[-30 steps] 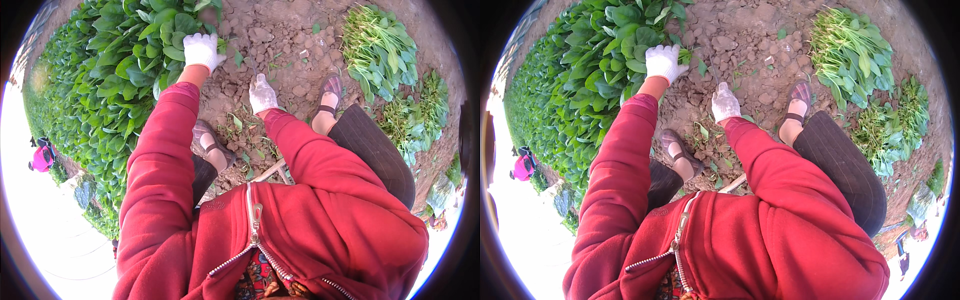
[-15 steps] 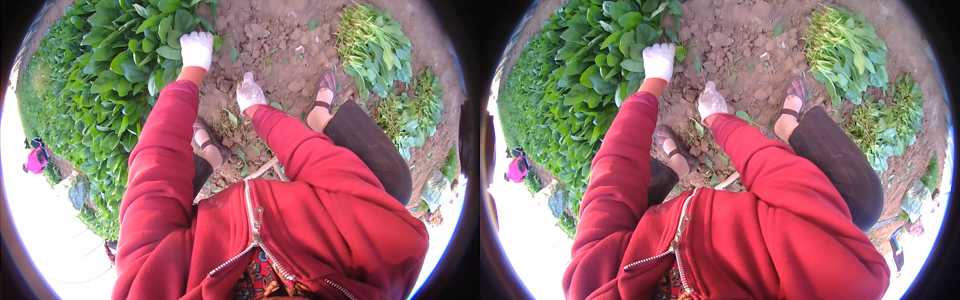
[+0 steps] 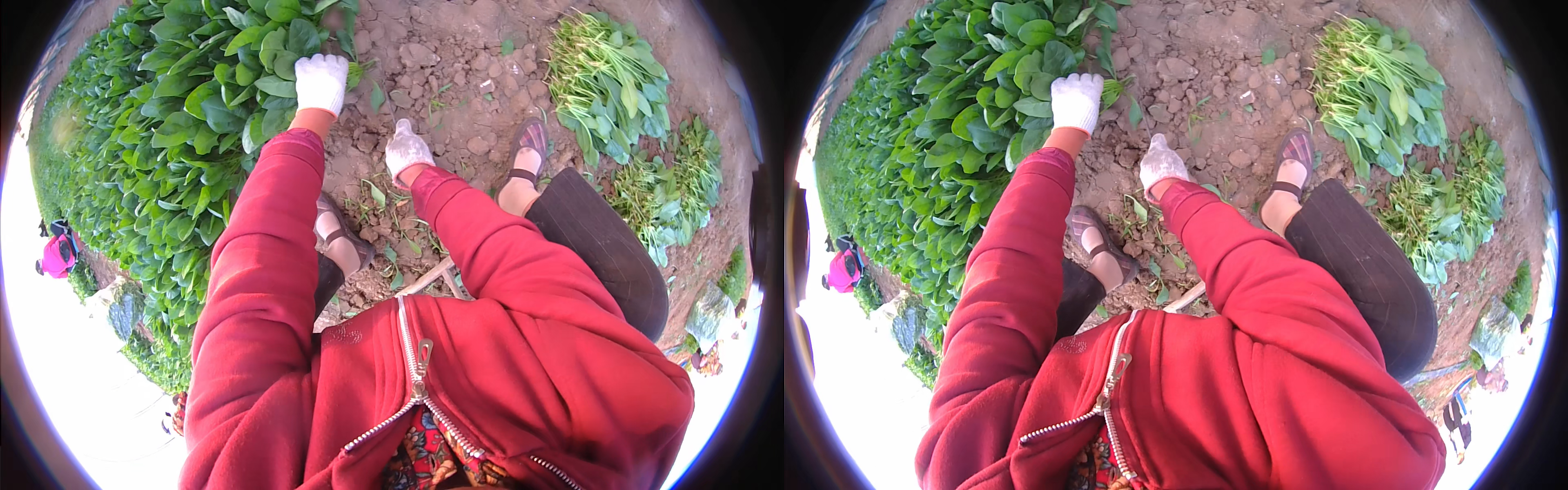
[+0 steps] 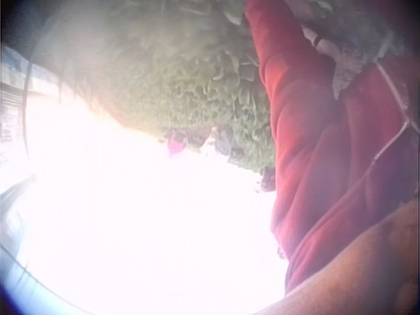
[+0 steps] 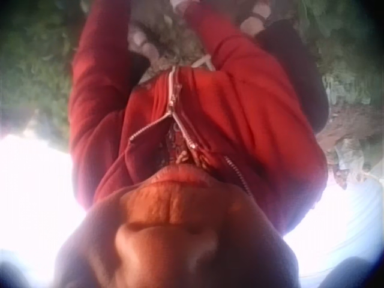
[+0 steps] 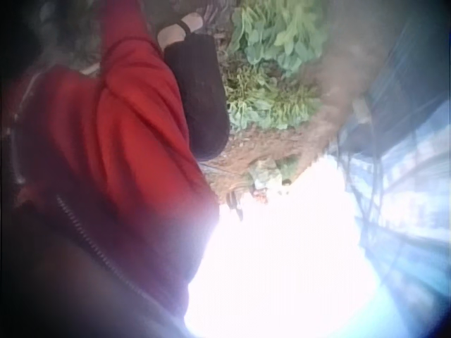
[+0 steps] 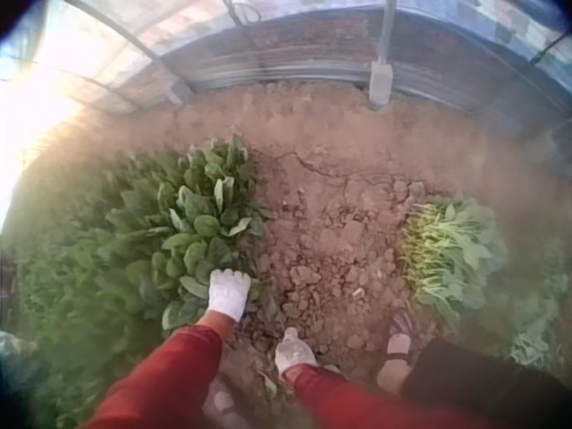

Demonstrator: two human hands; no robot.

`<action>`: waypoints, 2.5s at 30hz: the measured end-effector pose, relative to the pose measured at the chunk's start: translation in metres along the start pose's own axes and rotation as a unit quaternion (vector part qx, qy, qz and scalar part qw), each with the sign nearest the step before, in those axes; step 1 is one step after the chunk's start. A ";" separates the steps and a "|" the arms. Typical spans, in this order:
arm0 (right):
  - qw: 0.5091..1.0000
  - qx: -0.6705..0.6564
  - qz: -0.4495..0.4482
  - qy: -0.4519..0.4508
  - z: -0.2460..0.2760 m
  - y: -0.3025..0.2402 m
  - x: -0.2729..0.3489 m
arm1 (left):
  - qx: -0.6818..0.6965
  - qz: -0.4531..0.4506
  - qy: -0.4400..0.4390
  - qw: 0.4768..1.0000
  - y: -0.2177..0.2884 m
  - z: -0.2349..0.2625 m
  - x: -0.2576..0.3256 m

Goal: The person harvests leafy green vegetables by hand in a greenhouse. They pull bunches of greens from the soil, trim the roots, and place them on the ground beside them.

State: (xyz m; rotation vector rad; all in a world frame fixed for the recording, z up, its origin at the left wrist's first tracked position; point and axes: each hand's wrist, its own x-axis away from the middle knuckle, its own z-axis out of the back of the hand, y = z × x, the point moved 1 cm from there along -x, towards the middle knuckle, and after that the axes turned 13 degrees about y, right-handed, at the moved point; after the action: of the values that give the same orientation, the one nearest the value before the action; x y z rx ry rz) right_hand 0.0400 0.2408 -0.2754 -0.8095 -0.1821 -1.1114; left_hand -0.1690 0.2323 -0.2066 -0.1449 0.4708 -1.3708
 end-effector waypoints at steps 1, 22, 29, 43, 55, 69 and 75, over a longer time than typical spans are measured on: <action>0.999 -0.036 -0.017 -0.032 0.003 0.001 0.000 | -0.006 -0.005 0.003 1.000 -0.003 0.001 0.000; 0.830 -0.491 0.027 0.264 0.168 -0.077 -0.006 | 0.377 0.302 0.165 0.860 -0.054 0.168 0.023; 0.845 -0.495 0.177 0.097 0.269 -0.161 0.097 | 0.547 0.440 0.203 0.683 -0.030 0.248 0.037; 0.926 -0.174 0.334 0.024 0.352 -0.139 0.190 | 0.877 0.367 0.118 0.287 0.056 0.311 0.063; 0.915 -0.056 0.398 0.030 0.339 -0.131 0.187 | 0.847 0.441 0.074 0.287 0.057 0.298 0.086; 0.866 -0.039 0.496 0.052 0.305 -0.139 0.181 | 0.816 0.411 0.170 0.370 0.056 0.287 0.083; 0.848 0.014 0.524 0.074 0.306 -0.146 0.188 | 0.773 0.423 0.166 0.442 0.053 0.295 0.079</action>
State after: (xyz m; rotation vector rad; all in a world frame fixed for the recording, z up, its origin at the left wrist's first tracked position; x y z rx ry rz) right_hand 0.0796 0.2775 0.1082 -0.6379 0.3556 -0.1189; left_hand 0.0083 0.1164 0.0202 1.7141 -0.5484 -0.3204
